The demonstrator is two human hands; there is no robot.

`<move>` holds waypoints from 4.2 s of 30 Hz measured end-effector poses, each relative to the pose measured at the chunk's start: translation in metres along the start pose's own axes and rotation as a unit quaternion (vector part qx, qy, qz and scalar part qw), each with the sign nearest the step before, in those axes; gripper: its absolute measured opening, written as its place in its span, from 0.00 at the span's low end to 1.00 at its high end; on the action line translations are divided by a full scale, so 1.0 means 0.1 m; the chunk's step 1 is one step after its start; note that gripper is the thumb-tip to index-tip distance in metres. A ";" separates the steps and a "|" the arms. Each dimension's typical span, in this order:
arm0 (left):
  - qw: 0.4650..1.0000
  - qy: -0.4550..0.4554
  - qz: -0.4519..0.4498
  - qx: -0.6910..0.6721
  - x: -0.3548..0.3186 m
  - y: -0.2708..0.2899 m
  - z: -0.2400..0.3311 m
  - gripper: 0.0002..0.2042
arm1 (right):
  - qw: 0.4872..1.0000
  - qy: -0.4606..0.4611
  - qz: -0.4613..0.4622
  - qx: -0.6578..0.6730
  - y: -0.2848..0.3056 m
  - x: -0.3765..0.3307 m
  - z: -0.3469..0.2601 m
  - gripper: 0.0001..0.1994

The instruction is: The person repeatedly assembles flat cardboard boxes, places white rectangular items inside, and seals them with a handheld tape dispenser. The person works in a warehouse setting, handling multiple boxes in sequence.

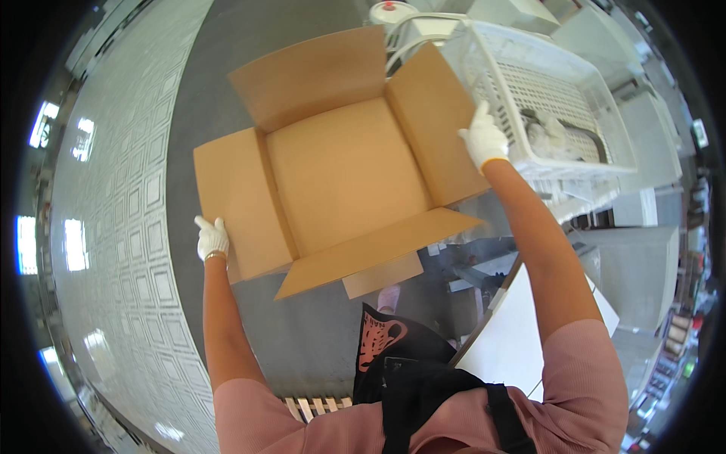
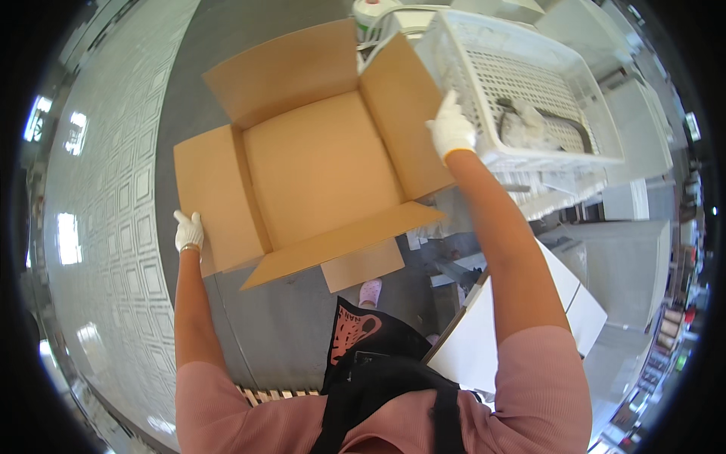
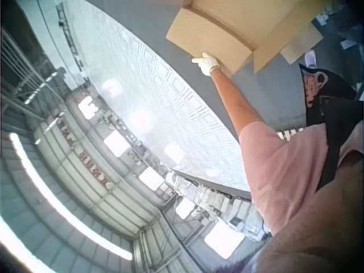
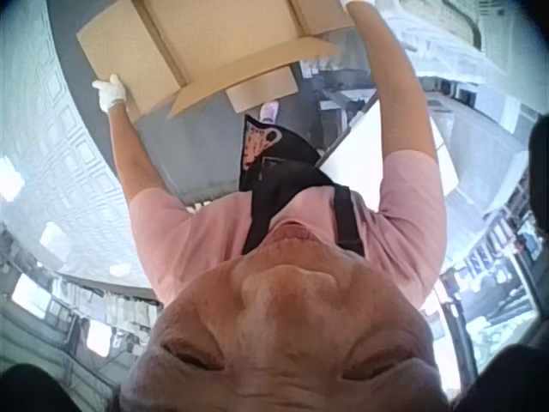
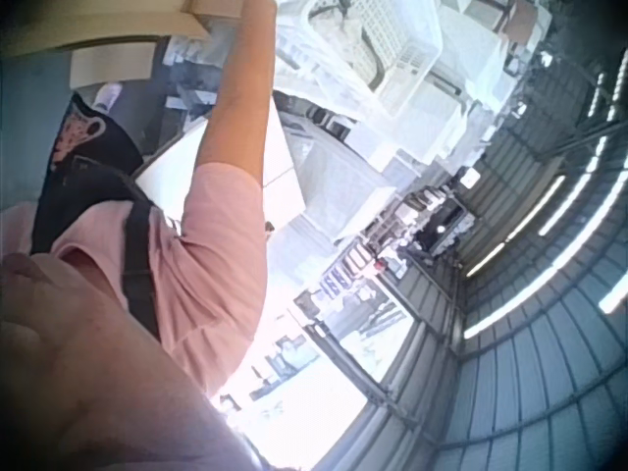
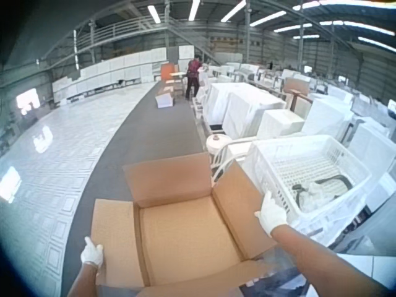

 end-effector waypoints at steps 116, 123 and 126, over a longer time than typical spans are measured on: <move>0.705 -0.215 -0.042 -0.674 -5.64 3.85 1.42 0.15 | 0.930 0.310 0.191 0.047 3.72 -5.54 4.86 0.15; 0.664 -0.554 0.135 -0.483 -7.23 5.85 1.94 0.26 | 0.927 0.275 0.247 -0.055 3.71 -5.26 4.69 0.25; 0.710 -0.625 0.026 -0.322 -7.83 5.67 2.75 0.23 | 0.927 0.211 0.303 -0.071 3.70 -5.29 4.67 0.41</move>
Point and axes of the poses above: each hand's wrist, its own x-axis towards the middle knuckle, its own y-axis out of the back of the hand, z = x × y, the point moved 10 cm from there along x, towards the middle knuckle, and after that the axes turned 2 degrees about y, right-handed, at the moved point
